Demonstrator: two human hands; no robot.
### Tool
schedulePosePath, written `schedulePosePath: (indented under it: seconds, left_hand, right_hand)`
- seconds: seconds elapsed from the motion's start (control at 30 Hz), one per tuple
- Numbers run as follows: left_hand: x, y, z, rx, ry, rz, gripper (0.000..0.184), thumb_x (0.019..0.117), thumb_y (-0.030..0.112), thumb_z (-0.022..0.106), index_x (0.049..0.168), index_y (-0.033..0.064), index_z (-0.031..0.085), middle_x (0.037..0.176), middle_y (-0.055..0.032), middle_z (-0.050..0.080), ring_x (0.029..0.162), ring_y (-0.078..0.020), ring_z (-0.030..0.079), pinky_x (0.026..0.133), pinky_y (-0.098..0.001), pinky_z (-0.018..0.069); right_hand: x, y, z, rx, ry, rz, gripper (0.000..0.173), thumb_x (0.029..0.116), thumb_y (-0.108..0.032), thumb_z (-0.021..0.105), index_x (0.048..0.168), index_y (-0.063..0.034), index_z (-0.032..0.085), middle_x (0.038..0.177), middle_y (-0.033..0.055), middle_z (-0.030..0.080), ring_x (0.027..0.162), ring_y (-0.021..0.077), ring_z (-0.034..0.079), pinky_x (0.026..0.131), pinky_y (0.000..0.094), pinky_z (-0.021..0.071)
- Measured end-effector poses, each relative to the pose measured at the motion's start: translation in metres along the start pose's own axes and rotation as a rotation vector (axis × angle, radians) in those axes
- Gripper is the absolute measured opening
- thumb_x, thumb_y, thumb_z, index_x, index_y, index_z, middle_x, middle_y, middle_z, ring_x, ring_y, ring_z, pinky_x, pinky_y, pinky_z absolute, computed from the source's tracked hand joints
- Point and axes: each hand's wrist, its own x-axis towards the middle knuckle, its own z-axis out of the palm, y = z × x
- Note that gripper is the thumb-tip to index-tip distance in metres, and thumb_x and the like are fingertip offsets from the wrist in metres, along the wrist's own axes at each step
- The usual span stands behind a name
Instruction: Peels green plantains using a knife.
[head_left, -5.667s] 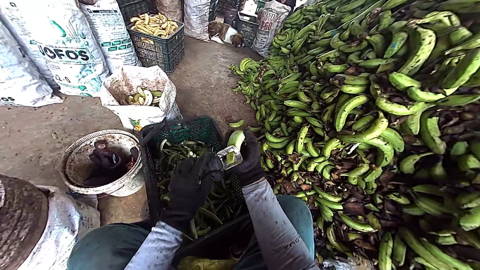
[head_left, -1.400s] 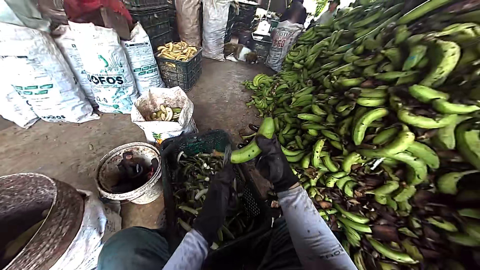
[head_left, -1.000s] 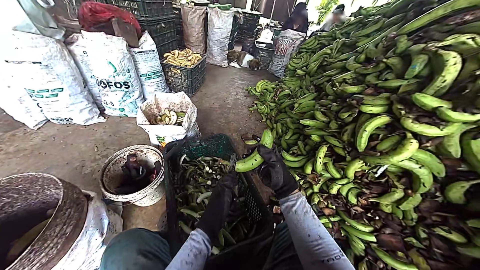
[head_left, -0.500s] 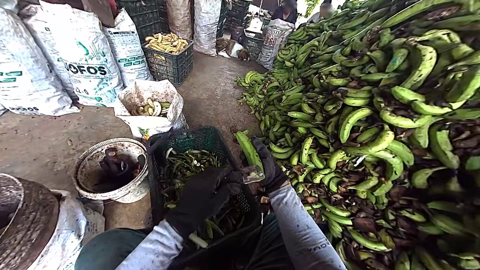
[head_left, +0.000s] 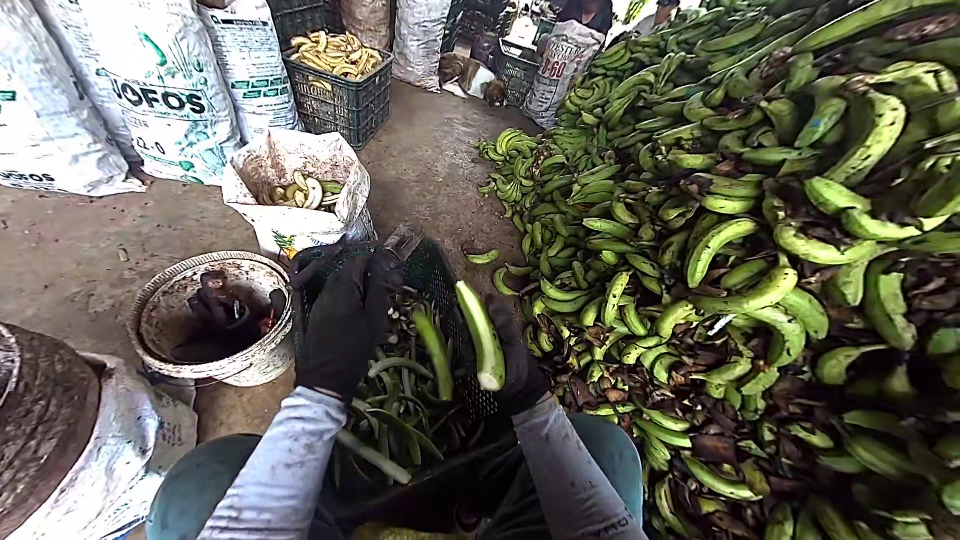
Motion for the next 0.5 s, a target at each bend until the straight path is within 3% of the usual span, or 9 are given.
schedulePosePath:
  seconds: [0.03, 0.07, 0.1, 0.13, 0.23, 0.3, 0.37, 0.43, 0.5]
  left_hand:
    - [-0.004, 0.001, -0.003, -0.078, -0.054, 0.017, 0.042, 0.1058, 0.051, 0.047, 0.133, 0.0216, 0.062, 0.101, -0.0102, 0.068, 0.086, -0.0273, 0.067, 0.074, -0.0566, 0.0555]
    - [-0.011, 0.003, -0.003, -0.173, -0.142, 0.045, 0.04, 0.104, 0.053, 0.05, 0.125, 0.0227, 0.064, 0.088, -0.0057, 0.065, 0.071, -0.0211, 0.063, 0.063, -0.0488, 0.0546]
    - [-0.019, 0.006, -0.002, -0.251, -0.263, 0.073, 0.04, 0.1022, 0.055, 0.052, 0.123, 0.024, 0.066, 0.083, -0.0017, 0.064, 0.067, -0.0164, 0.061, 0.06, -0.0437, 0.0539]
    - [-0.028, 0.009, 0.0, -0.292, -0.39, 0.091, 0.044, 0.1008, 0.057, 0.052, 0.127, 0.0246, 0.066, 0.088, 0.0006, 0.067, 0.071, -0.0133, 0.062, 0.065, -0.0411, 0.0552]
    - [-0.053, 0.019, 0.008, -0.358, -0.582, 0.152, 0.057, 0.0989, 0.062, 0.053, 0.14, 0.0233, 0.061, 0.115, 0.0012, 0.069, 0.09, -0.0084, 0.066, 0.081, -0.0353, 0.0572]
    - [-0.057, 0.018, 0.014, -0.371, -0.583, 0.2, 0.061, 0.0981, 0.065, 0.052, 0.142, 0.0224, 0.06, 0.121, 0.0, 0.067, 0.097, -0.0086, 0.065, 0.087, -0.0351, 0.0563]
    - [-0.049, 0.011, 0.018, -0.262, -0.524, 0.228, 0.061, 0.0992, 0.063, 0.051, 0.144, 0.0226, 0.059, 0.124, -0.0031, 0.068, 0.103, -0.0131, 0.066, 0.092, -0.0406, 0.0557]
    - [-0.037, 0.001, 0.023, -0.054, -0.331, 0.268, 0.05, 0.1009, 0.049, 0.053, 0.141, 0.0211, 0.062, 0.12, -0.0103, 0.07, 0.105, -0.0266, 0.068, 0.092, -0.0539, 0.0549]
    - [-0.021, -0.007, 0.021, 0.091, -0.128, 0.216, 0.044, 0.0996, 0.036, 0.06, 0.139, 0.0178, 0.064, 0.118, -0.0193, 0.069, 0.105, -0.0402, 0.067, 0.088, -0.0642, 0.0523]
  right_hand:
    - [0.002, -0.003, -0.007, 0.021, -0.025, -0.021, 0.056, 0.0913, -0.052, 0.068, 0.126, -0.0086, 0.057, 0.084, 0.0074, 0.067, 0.062, 0.0138, 0.066, 0.055, 0.0296, 0.0602]
    - [0.004, -0.007, -0.01, 0.019, -0.025, -0.048, 0.054, 0.0907, -0.05, 0.07, 0.124, -0.009, 0.059, 0.082, 0.0064, 0.067, 0.061, 0.0128, 0.066, 0.054, 0.0282, 0.06]
    - [0.008, -0.012, -0.01, -0.029, 0.001, -0.104, 0.047, 0.0943, -0.047, 0.064, 0.122, -0.0088, 0.06, 0.079, 0.0056, 0.066, 0.06, 0.0113, 0.065, 0.055, 0.0263, 0.0594]
    - [0.011, -0.017, -0.009, -0.106, 0.036, -0.172, 0.04, 0.0976, -0.043, 0.057, 0.119, -0.0091, 0.061, 0.078, 0.0046, 0.067, 0.06, 0.0102, 0.065, 0.056, 0.0257, 0.0584]
    - [0.018, -0.024, -0.008, -0.378, 0.164, -0.302, 0.044, 0.103, -0.036, 0.037, 0.133, -0.0101, 0.056, 0.082, 0.0015, 0.066, 0.066, 0.0089, 0.063, 0.062, 0.0265, 0.0574]
    - [0.021, -0.023, -0.006, -0.381, 0.174, -0.291, 0.044, 0.1016, -0.037, 0.037, 0.134, -0.013, 0.055, 0.082, 0.0015, 0.066, 0.065, 0.0096, 0.063, 0.06, 0.0273, 0.0571]
    - [0.017, -0.013, 0.003, -0.304, 0.122, -0.241, 0.032, 0.1022, -0.035, 0.039, 0.12, -0.0168, 0.059, 0.08, -0.0009, 0.066, 0.066, 0.0076, 0.063, 0.06, 0.0257, 0.056]
    - [0.011, 0.006, 0.009, -0.221, 0.033, -0.169, 0.029, 0.1037, -0.035, 0.041, 0.107, -0.0155, 0.062, 0.079, 0.0001, 0.065, 0.065, 0.0086, 0.062, 0.057, 0.0263, 0.0541]
    - [0.004, 0.022, 0.006, -0.097, -0.107, -0.039, 0.031, 0.1029, -0.034, 0.049, 0.113, -0.0084, 0.062, 0.085, 0.0058, 0.07, 0.064, 0.011, 0.066, 0.056, 0.0261, 0.0574]
